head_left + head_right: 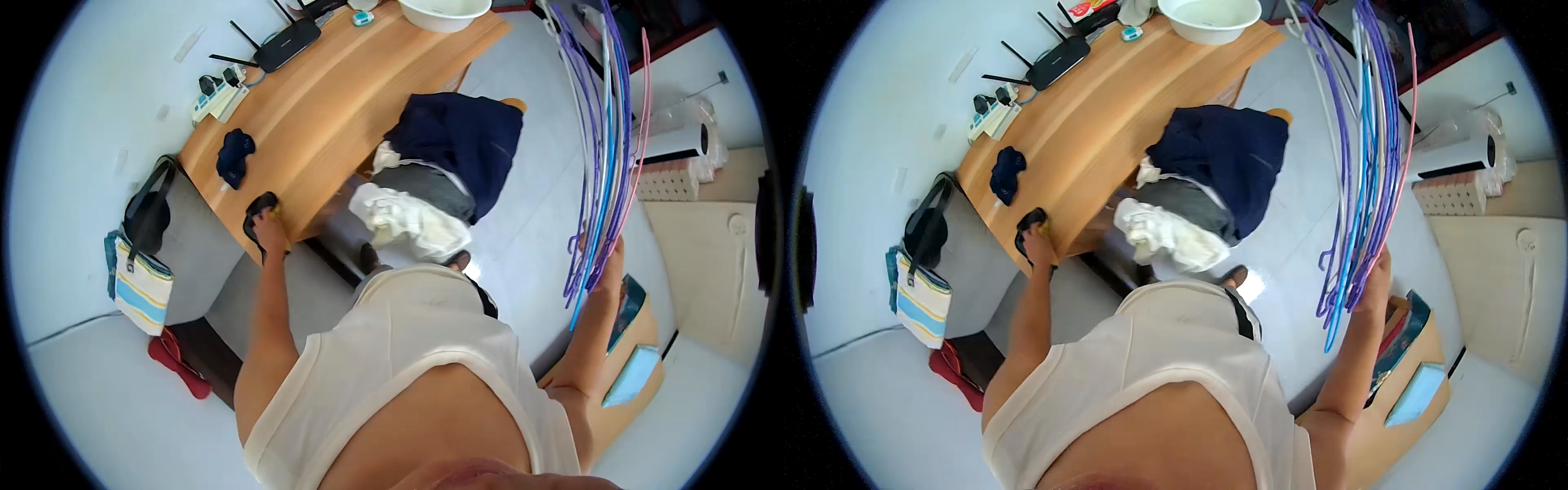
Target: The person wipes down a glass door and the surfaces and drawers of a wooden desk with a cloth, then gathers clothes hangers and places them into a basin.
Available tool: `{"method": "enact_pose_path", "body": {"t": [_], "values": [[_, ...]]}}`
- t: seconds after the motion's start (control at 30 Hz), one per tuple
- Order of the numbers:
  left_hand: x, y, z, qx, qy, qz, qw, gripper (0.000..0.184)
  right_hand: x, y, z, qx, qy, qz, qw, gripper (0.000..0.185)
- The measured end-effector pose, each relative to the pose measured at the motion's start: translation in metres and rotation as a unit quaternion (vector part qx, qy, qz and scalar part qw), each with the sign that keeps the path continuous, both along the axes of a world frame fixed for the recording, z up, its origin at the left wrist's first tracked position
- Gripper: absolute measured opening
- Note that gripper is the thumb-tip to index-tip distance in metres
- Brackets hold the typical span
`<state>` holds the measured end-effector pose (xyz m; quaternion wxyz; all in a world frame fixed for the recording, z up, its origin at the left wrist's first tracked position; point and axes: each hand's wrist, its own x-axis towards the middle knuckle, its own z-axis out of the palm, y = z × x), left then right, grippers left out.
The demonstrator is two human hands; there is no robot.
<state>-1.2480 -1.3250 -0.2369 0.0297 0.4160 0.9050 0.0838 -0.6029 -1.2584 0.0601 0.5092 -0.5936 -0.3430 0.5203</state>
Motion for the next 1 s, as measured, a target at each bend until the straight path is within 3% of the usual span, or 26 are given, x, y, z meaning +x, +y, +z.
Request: {"method": "enact_pose_path", "body": {"t": [0.07, 0.13, 0.27, 0.4, 0.53, 0.57, 0.6, 0.77, 1.0], "values": [[-0.034, 0.016, -0.033, 0.123, -0.106, 0.047, 0.986, 0.035, 0.037, 0.005, -0.002, 0.03, -0.006, 0.003, 1.0, 0.017], [-0.035, 0.046, -0.021, 0.258, -0.371, 0.154, 0.879, 0.043, 0.082, 0.014, -0.006, 0.035, -0.027, 0.016, 0.999, 0.026], [0.032, 0.103, 0.054, 0.429, -0.528, 0.181, 0.71, 0.037, 0.16, 0.042, -0.003, 0.054, -0.06, 0.049, 0.995, 0.032], [0.102, 0.147, 0.12, 0.454, -0.516, 0.137, 0.713, 0.033, 0.203, 0.081, 0.006, 0.076, -0.155, 0.069, 0.983, 0.042], [0.136, 0.182, 0.155, 0.445, -0.517, 0.171, 0.711, 0.035, 0.218, 0.142, 0.012, 0.149, -0.299, 0.132, 0.933, 0.037], [0.151, 0.192, 0.166, 0.458, -0.514, 0.179, 0.702, 0.034, 0.213, 0.158, 0.015, 0.157, -0.281, 0.14, 0.936, 0.033], [0.162, 0.201, 0.171, 0.47, -0.512, 0.188, 0.694, 0.034, 0.214, 0.177, 0.013, 0.17, -0.306, 0.153, 0.924, 0.041], [0.18, 0.252, 0.163, 0.469, -0.551, 0.221, 0.654, 0.032, 0.201, 0.268, 0.009, 0.175, -0.322, 0.198, 0.909, 0.059], [0.201, 0.337, 0.157, 0.453, -0.645, 0.224, 0.574, 0.032, 0.193, 0.412, 0.004, 0.181, -0.335, 0.268, 0.885, 0.057]]}}
